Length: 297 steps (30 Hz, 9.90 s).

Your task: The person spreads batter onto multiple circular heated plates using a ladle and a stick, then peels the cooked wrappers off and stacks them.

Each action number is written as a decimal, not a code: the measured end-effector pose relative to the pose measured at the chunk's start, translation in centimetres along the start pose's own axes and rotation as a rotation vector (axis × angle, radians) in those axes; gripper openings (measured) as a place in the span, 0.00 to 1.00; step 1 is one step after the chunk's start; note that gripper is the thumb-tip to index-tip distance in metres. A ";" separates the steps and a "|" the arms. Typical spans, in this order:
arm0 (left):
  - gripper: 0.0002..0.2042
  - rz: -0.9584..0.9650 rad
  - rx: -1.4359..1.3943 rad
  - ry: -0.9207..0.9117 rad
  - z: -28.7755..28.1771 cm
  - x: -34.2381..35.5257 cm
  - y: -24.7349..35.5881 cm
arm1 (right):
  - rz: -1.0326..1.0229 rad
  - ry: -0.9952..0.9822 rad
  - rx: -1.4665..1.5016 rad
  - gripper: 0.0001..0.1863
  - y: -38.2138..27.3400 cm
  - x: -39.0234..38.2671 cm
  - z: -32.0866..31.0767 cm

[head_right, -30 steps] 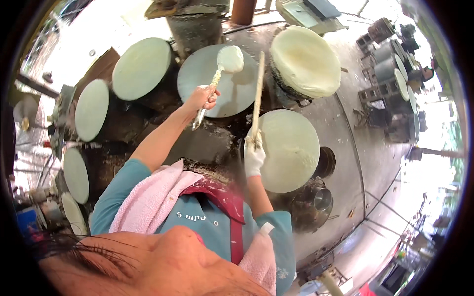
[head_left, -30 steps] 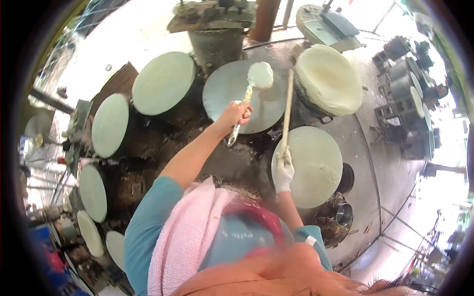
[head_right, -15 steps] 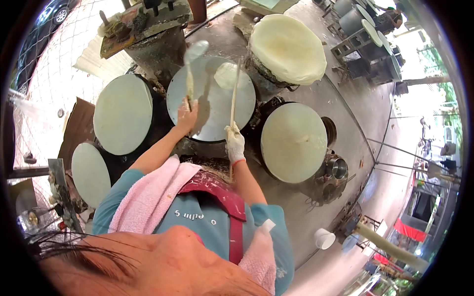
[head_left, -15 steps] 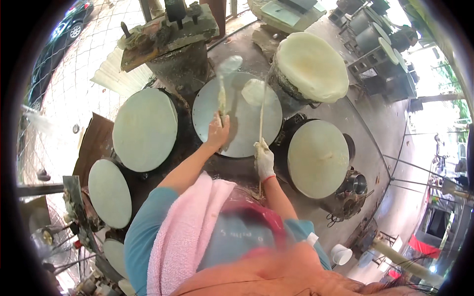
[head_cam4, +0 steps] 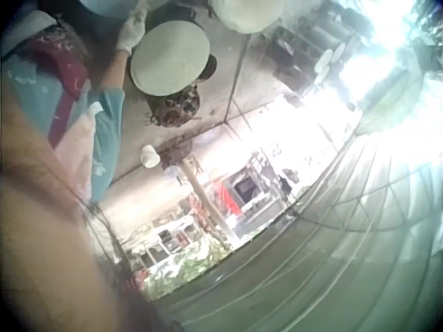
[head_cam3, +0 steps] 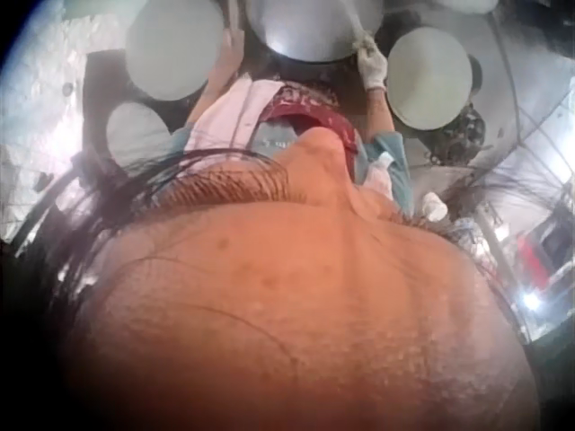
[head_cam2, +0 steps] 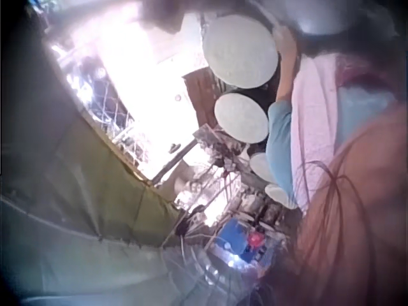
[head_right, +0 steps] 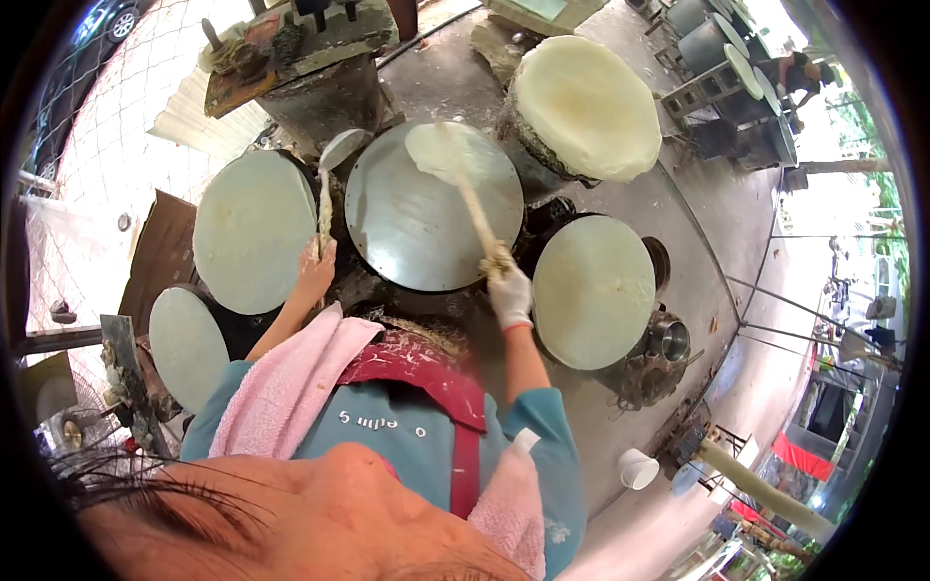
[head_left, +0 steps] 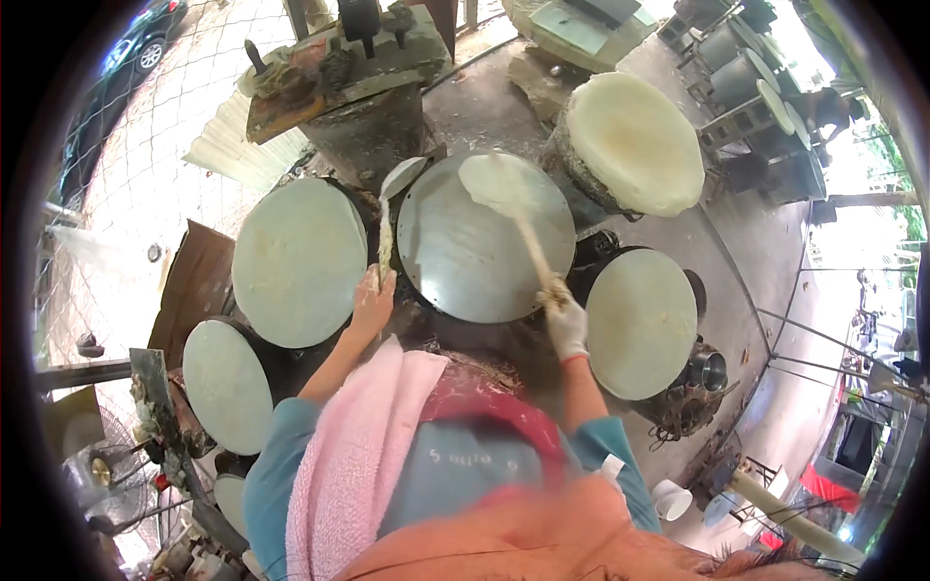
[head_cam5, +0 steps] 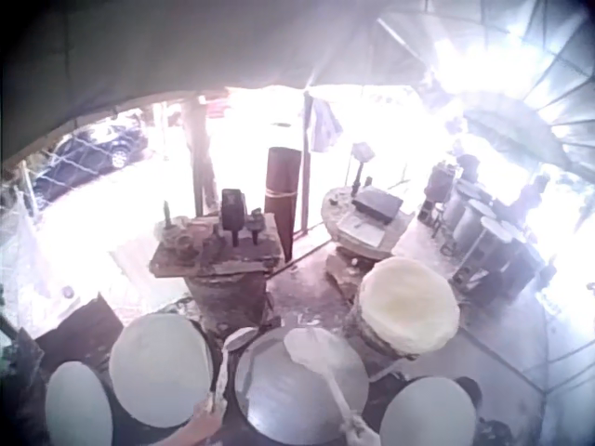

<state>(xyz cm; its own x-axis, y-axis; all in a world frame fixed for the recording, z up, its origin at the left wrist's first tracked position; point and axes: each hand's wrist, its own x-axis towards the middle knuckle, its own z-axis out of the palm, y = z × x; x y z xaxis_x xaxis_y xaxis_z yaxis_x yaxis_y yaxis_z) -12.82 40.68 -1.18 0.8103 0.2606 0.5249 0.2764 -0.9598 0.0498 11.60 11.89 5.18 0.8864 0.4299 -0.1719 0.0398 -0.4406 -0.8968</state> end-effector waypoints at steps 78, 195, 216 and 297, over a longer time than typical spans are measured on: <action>0.09 -0.187 -0.555 -0.345 -11.7 -2.0 7.5 | 0.673 -0.697 0.690 0.11 1.9 -5.4 0.4; 0.14 -1.402 -2.600 -0.046 -21.0 1.6 6.2 | -0.061 -0.356 0.091 0.21 7.5 -7.6 -1.3; 0.13 -1.492 -1.987 0.786 -34.1 -11.7 -1.5 | -0.263 -0.971 0.107 0.19 -15.4 6.1 29.9; 0.10 -1.165 -0.985 -0.193 -11.3 0.8 -13.3 | -0.148 -0.281 0.102 0.21 -7.0 6.9 14.5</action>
<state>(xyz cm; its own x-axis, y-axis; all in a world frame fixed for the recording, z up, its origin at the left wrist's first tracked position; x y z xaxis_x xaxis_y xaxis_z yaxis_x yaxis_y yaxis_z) -21.69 52.50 8.15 0.4682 0.8262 -0.3134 0.4063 0.1136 0.9066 10.73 29.35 4.32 0.7119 0.6903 -0.1295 0.1000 -0.2821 -0.9541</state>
